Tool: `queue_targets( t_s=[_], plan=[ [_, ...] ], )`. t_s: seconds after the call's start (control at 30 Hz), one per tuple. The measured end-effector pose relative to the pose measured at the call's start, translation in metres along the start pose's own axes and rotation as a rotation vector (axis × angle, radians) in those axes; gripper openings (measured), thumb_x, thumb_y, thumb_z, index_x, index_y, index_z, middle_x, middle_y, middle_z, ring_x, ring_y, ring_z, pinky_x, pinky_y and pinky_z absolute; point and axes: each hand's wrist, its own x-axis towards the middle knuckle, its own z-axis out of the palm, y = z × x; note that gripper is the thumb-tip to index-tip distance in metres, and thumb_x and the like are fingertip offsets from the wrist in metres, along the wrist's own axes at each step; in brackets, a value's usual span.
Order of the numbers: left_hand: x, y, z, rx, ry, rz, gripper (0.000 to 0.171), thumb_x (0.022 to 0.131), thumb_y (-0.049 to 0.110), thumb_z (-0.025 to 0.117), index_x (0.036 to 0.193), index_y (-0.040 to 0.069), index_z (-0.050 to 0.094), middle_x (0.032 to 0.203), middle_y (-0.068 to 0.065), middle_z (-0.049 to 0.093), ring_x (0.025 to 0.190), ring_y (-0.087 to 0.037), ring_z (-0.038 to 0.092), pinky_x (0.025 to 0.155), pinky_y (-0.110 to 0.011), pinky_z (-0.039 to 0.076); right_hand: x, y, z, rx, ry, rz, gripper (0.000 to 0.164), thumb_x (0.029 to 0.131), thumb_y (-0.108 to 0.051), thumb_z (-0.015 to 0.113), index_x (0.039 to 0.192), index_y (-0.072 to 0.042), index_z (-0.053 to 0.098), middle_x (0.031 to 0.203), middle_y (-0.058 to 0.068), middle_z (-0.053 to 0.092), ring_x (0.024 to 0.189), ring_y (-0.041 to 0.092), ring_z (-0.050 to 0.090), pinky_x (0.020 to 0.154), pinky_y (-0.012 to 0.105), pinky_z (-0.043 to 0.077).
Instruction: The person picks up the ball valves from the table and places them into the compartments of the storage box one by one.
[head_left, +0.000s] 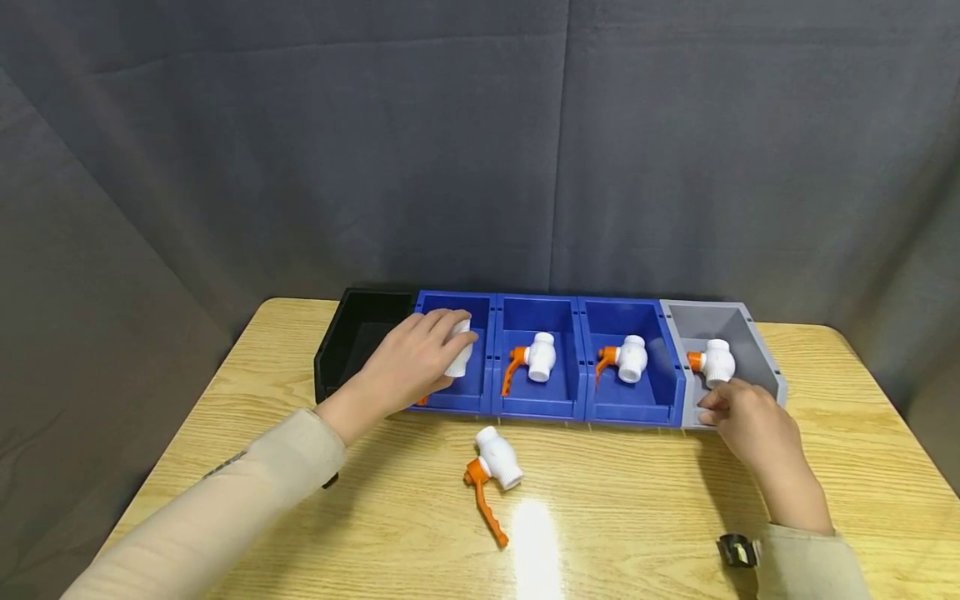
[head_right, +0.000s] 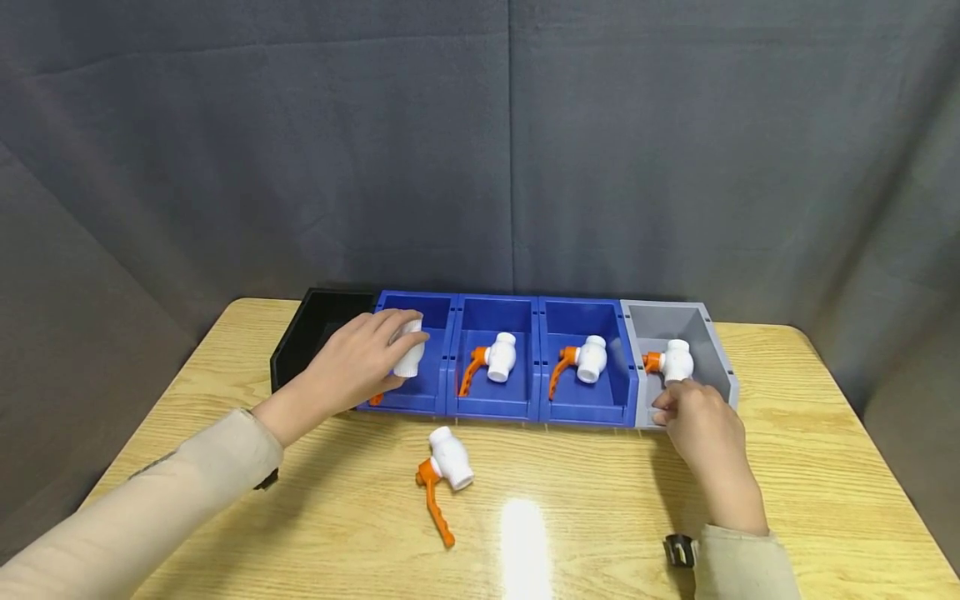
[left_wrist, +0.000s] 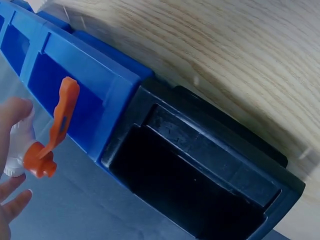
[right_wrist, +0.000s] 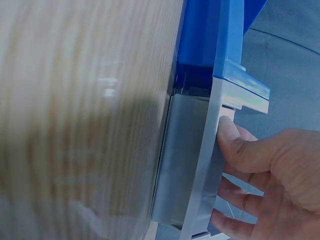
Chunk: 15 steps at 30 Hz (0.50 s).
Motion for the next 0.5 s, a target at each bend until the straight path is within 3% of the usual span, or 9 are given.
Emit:
queue_targets(
  t_s=[0.33,0.5],
  plan=[
    [0.004,-0.010,0.014,-0.021,-0.004,-0.080,0.068,0.077,0.037,0.086,0.132,0.011,0.055,0.141,-0.015,0.050,0.127,-0.031,0.048,0.101,-0.040,0.047,0.001,-0.002,-0.001,0.002,-0.018,0.030,0.005,0.083,-0.006,0.076,0.085,-0.006,0.072,0.086,0.010,0.067,0.086,0.040,0.064,0.061,0.053,0.047],
    [0.009,-0.012,0.022,-0.029,0.018,-0.087,0.067,0.077,0.033,0.087,0.132,0.011,0.056,0.141,-0.016,0.049,0.126,-0.032,0.048,0.102,-0.041,0.046,0.001,-0.002,-0.002,0.001,-0.020,0.032,0.005,0.083,-0.006,0.076,0.085,-0.006,0.072,0.086,0.011,0.067,0.086,0.040,0.064,0.062,0.052,0.047]
  ],
)
